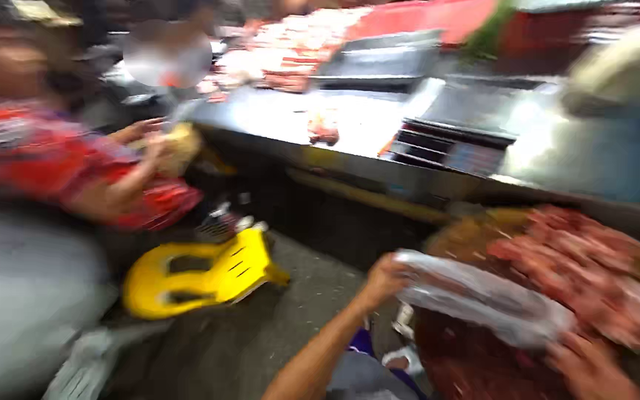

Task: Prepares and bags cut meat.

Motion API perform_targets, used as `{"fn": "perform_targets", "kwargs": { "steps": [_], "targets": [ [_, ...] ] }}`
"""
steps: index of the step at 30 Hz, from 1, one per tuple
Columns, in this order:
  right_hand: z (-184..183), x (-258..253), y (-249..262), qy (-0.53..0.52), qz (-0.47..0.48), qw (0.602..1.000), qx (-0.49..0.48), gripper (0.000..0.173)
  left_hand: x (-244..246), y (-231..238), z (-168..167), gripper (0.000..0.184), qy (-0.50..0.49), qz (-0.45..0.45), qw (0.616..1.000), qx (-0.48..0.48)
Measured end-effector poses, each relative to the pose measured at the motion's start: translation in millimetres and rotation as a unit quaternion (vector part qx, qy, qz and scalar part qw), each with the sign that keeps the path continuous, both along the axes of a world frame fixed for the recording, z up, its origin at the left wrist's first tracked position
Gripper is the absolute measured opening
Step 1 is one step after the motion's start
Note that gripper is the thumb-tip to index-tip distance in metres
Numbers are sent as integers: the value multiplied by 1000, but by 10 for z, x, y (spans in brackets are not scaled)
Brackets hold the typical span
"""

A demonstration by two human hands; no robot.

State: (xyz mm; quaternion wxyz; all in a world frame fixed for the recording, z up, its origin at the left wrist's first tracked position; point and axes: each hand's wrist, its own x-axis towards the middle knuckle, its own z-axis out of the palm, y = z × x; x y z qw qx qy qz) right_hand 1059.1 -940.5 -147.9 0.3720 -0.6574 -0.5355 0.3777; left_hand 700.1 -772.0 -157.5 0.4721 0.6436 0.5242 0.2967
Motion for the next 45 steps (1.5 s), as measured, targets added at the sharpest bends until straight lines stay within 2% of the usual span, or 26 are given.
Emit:
{"fn": "perform_targets", "kwargs": {
  "steps": [2, 4, 6, 8, 11, 13, 15, 18, 21, 24, 27, 29, 32, 34, 38, 40, 42, 43, 45],
  "targets": [
    [152, -237, 121, -57, -48, 996, -49, 35, 62, -51, -112, 45, 103, -62, 992, -25],
    [250, -69, 137, -63, -101, 988, -93, 33, 129, -77, -171, 57, 202, -125, 971, -36],
    [319, 221, 88, -76, -180, 975, -110, 36, 133, -138, -187, 59, 252, -137, 957, -30],
    [342, 512, 94, -113, -212, 962, -127, 42, 104, -194, -186, 53, 265, -111, 958, 6],
    [212, 780, 362, -168, -171, 953, -184, 63, 66, -262, -99, 48, 263, -84, 960, 50],
    [68, 903, 725, -225, -125, 932, -254, 89, 54, -268, 32, 49, 268, -98, 958, 3],
    [-72, 1040, 1110, -263, -99, 905, -320, 106, 70, -259, 197, 52, 258, -124, 955, -82],
    [-228, 1191, 1522, -280, -65, 882, -373, 116, 189, -293, 407, 53, 239, -164, 947, -139],
    [-314, 1270, 1609, -278, -6, 883, -378, 124, 286, -305, 369, 49, 206, -195, 948, -142],
    [-451, 1609, 1397, -182, -37, 935, -303, 118, 308, -249, 185, 48, 201, -185, 956, -106],
    [-533, 1680, 1294, -119, -114, 947, -276, 100, 335, -236, 98, 48, 211, -196, 951, -114],
    [-497, 1680, 1312, -39, -158, 948, -272, 90, 396, -236, 74, 49, 210, -208, 948, -114],
    [-529, 1808, 1218, 124, -227, 936, -240, 78, 506, -262, 56, 50, 184, -203, 956, -100],
    [-565, 1876, 1144, 181, -256, 923, -222, 67, 570, -279, 56, 47, 202, -203, 954, -87],
    [-525, 1902, 947, 313, -267, 902, -130, 47, 678, -301, 23, 48, 230, -215, 948, -38],
    [-386, 1829, 839, 380, -243, 890, -65, 49, 734, -305, 17, 53, 220, -215, 951, -29],
    [-196, 1679, 737, 405, -268, 874, -26, 47, 797, -314, -29, 58, 204, -173, 964, -16],
    [-89, 1563, 695, 389, -300, 871, -22, 44, 826, -296, -57, 58, 185, -123, 975, 2],
    [74, 1262, 644, 290, -350, 889, -55, 43, 822, -173, -91, 61, 157, -7, 987, 31]
  ]
}}
